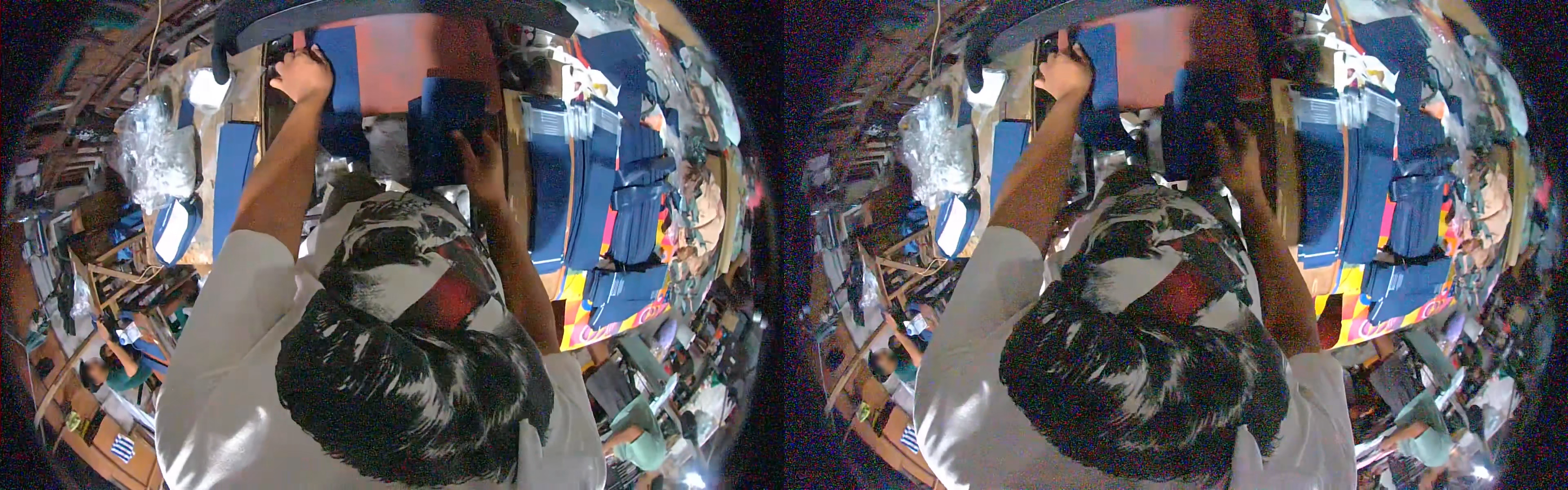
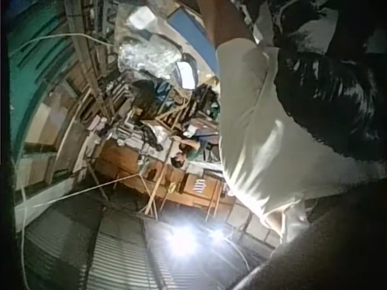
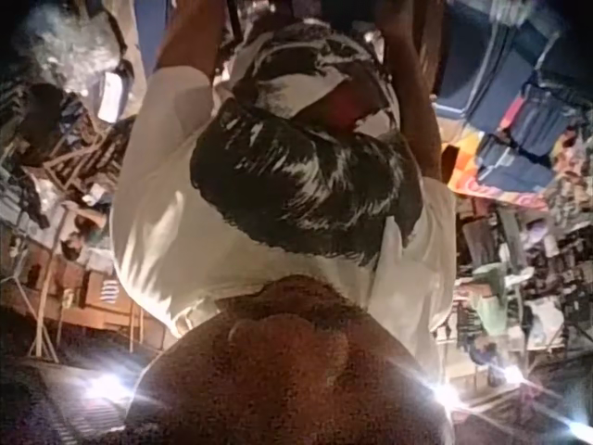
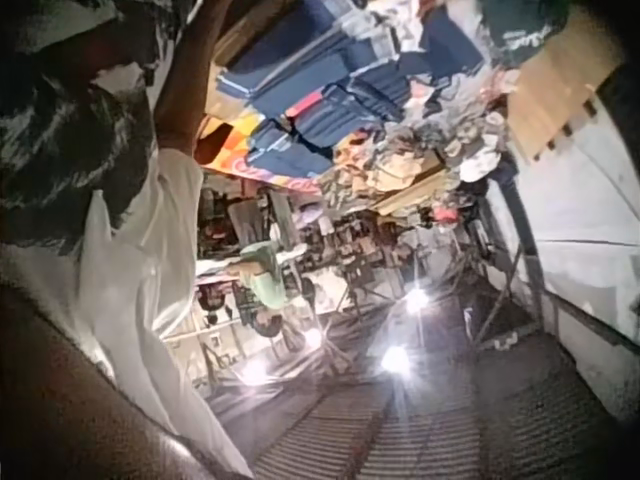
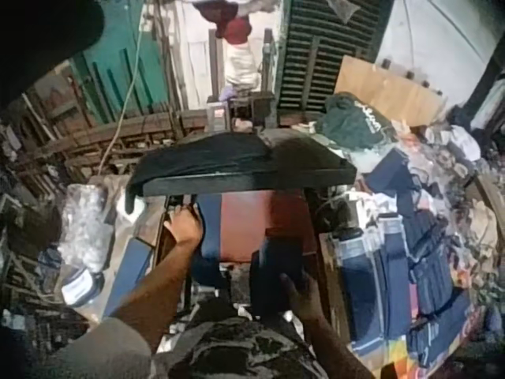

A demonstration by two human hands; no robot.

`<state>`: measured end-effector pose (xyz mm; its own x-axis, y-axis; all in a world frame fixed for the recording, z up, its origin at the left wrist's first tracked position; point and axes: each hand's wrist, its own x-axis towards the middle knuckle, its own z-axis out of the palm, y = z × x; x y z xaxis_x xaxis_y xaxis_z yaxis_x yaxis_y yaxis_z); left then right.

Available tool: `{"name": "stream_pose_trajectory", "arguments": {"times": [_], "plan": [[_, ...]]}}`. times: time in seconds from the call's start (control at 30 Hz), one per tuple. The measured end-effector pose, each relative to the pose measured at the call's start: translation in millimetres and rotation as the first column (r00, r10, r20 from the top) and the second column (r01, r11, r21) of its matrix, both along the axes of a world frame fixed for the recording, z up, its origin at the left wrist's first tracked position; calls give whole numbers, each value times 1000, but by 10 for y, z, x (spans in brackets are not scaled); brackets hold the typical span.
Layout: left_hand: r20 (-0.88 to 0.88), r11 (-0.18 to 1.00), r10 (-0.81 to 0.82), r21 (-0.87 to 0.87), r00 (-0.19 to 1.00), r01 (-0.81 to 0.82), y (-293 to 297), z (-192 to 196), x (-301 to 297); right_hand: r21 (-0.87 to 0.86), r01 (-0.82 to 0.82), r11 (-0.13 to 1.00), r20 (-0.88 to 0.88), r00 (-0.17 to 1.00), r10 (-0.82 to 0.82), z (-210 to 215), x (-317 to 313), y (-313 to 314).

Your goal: Using a heat press machine to apply labels and designs to pieces of fabric.

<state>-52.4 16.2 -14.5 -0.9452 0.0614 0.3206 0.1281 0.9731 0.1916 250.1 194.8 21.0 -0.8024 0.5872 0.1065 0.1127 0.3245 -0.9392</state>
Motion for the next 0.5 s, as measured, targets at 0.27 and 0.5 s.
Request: {"name": "stream_pose_trajectory", "arguments": {"times": [0.27, 0.5], "plan": [[-14, 990, 134, 42, 991, -133, 63, 9, -14, -327, -86, 941, 11, 995, 94, 28, -53, 35], [-46, 879, -478, -30, 877, 477, -208, 135, 72, -322, -18, 947, 66, 997, 42, 55, -960, 120]]}}
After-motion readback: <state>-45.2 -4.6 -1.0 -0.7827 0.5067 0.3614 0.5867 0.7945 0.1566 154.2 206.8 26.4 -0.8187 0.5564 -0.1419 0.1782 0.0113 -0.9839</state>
